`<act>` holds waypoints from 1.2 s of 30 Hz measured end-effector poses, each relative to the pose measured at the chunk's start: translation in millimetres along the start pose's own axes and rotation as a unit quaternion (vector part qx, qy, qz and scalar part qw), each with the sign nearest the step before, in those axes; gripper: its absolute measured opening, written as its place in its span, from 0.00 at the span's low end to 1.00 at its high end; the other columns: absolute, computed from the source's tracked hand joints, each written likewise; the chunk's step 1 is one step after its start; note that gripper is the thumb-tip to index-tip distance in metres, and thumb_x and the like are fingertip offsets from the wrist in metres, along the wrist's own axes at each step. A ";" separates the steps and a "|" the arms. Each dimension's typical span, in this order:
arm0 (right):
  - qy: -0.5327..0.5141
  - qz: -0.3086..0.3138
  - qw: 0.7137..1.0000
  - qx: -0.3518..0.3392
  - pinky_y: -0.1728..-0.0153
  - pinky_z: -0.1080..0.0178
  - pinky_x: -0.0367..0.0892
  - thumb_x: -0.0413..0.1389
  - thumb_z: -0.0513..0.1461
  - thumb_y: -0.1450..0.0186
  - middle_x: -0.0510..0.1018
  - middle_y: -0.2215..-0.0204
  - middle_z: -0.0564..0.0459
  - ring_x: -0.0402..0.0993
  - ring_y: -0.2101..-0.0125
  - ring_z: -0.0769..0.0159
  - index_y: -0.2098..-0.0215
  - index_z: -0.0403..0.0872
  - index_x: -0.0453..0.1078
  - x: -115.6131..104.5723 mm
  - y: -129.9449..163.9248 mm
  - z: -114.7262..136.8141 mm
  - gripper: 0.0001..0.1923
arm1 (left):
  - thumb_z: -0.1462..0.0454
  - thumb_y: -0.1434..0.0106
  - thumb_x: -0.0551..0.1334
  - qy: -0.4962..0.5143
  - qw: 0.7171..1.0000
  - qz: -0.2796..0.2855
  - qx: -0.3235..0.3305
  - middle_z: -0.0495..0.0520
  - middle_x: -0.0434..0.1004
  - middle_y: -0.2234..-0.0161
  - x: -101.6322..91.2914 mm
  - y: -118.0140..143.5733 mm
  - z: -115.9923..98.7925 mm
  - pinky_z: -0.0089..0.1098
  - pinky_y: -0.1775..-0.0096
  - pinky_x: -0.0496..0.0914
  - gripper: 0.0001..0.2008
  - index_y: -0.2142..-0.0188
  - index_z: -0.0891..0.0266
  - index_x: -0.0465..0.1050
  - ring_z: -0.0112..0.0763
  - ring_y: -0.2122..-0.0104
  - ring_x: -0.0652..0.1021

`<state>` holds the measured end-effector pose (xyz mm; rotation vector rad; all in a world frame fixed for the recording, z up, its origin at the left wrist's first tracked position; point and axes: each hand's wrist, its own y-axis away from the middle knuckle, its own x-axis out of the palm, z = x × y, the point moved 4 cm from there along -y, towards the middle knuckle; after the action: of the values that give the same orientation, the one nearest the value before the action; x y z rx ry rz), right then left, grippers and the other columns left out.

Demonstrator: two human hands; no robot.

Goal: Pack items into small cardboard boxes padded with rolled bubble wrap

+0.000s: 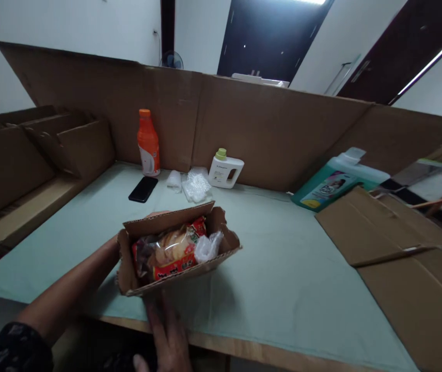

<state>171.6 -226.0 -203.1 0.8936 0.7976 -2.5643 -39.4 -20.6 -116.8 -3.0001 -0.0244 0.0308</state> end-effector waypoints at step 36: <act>-0.093 -0.088 0.953 0.275 0.76 0.59 0.74 0.62 0.56 0.42 0.84 0.62 0.49 0.78 0.75 0.58 0.51 0.52 0.70 -77.3 -114.8 -88.2 0.26 | 0.56 0.34 0.63 -0.142 0.980 -0.141 -0.005 0.64 0.61 0.33 -7.9 171.4 40.8 0.53 0.32 0.55 0.38 0.29 0.58 0.51 0.51 0.31 0.58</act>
<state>220.0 -74.0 -164.5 0.7261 0.1010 -3.0353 -45.7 -184.7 -181.1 -2.9430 -0.4787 0.4263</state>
